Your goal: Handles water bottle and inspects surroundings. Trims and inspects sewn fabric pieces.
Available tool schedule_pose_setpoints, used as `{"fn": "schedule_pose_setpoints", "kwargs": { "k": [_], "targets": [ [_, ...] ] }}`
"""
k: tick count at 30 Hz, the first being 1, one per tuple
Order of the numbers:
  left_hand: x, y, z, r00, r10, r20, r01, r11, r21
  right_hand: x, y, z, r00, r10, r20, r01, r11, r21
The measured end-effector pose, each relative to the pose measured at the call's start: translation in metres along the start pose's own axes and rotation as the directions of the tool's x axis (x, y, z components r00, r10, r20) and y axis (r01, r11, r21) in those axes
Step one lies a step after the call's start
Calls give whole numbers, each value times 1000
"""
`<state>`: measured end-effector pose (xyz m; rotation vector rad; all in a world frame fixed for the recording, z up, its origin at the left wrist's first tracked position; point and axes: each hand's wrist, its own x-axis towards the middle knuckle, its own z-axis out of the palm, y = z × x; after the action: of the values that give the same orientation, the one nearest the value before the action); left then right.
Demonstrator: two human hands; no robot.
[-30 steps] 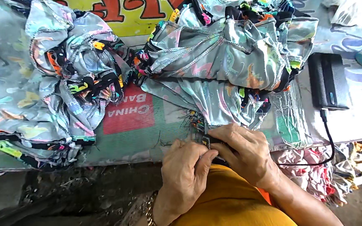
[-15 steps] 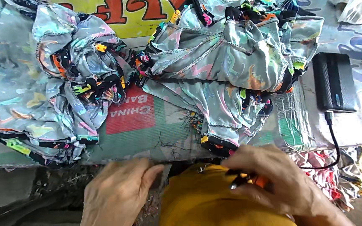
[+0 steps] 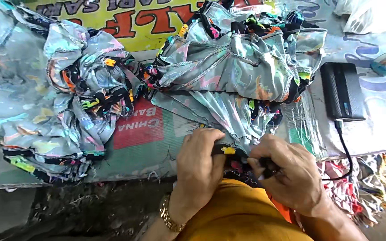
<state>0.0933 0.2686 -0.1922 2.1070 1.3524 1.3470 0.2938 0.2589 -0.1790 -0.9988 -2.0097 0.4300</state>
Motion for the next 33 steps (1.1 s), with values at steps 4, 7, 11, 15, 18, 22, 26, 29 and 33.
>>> {"fn": "schedule_pose_setpoints", "kwargs": {
  "k": [4, 7, 11, 15, 18, 22, 26, 29, 33],
  "targets": [
    [11, 8, -4, 955, -294, 34, 249, 735, -631, 3, 5, 10, 999, -2, -35, 1, 1000, -5],
    [12, 8, -1, 904, -409, 121, 328, 487, -809, 9, 2, 18, 998, 1, -55, -4, 998, -64],
    [13, 8, 0, 879, -444, 174, 344, 337, -876, 12, 0, 20, 996, 48, -77, -48, 999, -4],
    [12, 6, -1, 866, -454, 210, 359, 274, -892, 16, 0, 20, 994, 49, -97, -43, 997, 64],
    [12, 5, -1, 843, -473, 256, 379, 187, -906, 21, 1, 23, 992, 25, -123, -24, 1000, 9],
    [11, 7, 0, 807, -502, 312, 385, 46, -922, 25, 2, 27, 990, -7, -144, 6, 1000, -4],
    [9, 9, 2, 785, -509, 353, 374, -66, -925, 28, 5, 31, 985, -23, -171, 31, 999, 44],
    [8, 8, 1, 777, -501, 381, 375, -118, -919, 29, 8, 31, 988, 9, -156, 13, 990, 137],
    [6, 9, 2, 766, -511, 390, 353, -173, -920, 27, 11, 31, 986, 41, -161, -3, 972, 234]
  ]
}}
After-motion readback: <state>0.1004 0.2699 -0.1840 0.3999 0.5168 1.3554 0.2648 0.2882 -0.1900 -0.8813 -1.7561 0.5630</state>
